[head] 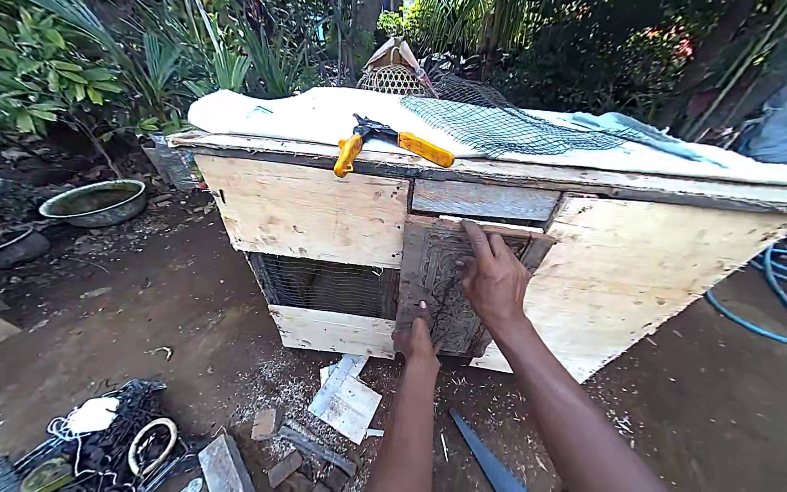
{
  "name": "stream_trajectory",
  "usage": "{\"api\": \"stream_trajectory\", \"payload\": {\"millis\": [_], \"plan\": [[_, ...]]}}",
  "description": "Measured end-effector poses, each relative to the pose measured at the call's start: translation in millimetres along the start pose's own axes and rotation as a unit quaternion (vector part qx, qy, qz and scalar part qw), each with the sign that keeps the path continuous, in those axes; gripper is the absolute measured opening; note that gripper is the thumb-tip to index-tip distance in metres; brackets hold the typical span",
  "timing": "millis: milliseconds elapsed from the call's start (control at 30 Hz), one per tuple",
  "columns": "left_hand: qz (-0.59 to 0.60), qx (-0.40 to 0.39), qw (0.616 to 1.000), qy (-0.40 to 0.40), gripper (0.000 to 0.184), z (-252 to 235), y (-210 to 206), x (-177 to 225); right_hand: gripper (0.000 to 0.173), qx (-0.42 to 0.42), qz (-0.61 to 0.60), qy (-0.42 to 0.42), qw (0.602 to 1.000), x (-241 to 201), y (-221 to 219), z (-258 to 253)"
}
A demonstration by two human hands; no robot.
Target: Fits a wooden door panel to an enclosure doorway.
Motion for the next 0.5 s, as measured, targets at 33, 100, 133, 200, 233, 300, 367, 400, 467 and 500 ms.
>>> {"api": "stream_trajectory", "payload": {"millis": [33,100,133,200,233,300,367,400,467,500], "plan": [[0.04,-0.002,0.999,0.014,0.076,0,-3,-6,0.058,0.004,-0.004,0.005,1.0,0,-1,0],[0.072,0.012,0.997,0.007,0.073,-3,-6,-16,0.056,0.012,-0.004,0.008,1.0,2,-2,2],[0.082,0.018,0.996,0.003,0.074,-6,-6,-22,0.056,0.016,-0.004,0.009,1.0,3,-2,2],[0.099,0.022,0.995,0.018,0.078,-12,-4,-34,0.055,0.018,-0.003,0.012,1.0,4,-3,3],[0.1,0.026,0.994,0.035,0.081,-15,-3,-40,0.055,0.015,-0.003,0.014,1.0,3,-3,2],[0.088,0.029,0.993,0.078,0.09,-21,-2,-55,0.055,0.012,-0.001,0.019,1.0,3,-3,1],[0.073,0.01,0.99,0.124,0.098,-26,-3,-70,0.055,0.011,0.003,0.023,1.0,3,-3,0],[0.066,-0.006,0.988,0.141,0.097,-29,-3,-79,0.056,0.003,0.005,0.023,1.0,3,-2,0],[0.076,-0.045,0.984,0.154,0.091,-35,-8,-91,0.061,-0.011,0.0,0.023,1.0,4,1,2],[0.095,-0.06,0.982,0.151,0.087,-38,-11,-92,0.066,-0.013,-0.004,0.027,1.0,4,2,1]]}}
Point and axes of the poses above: each hand's wrist, its own z-axis away from the middle knuckle, its own y-axis out of the back of the hand, x = y × z, the point moved 3 cm from there along -z, towards the middle knuckle, and after that the axes turned 5 degrees about -z, right-handed, at the moved point
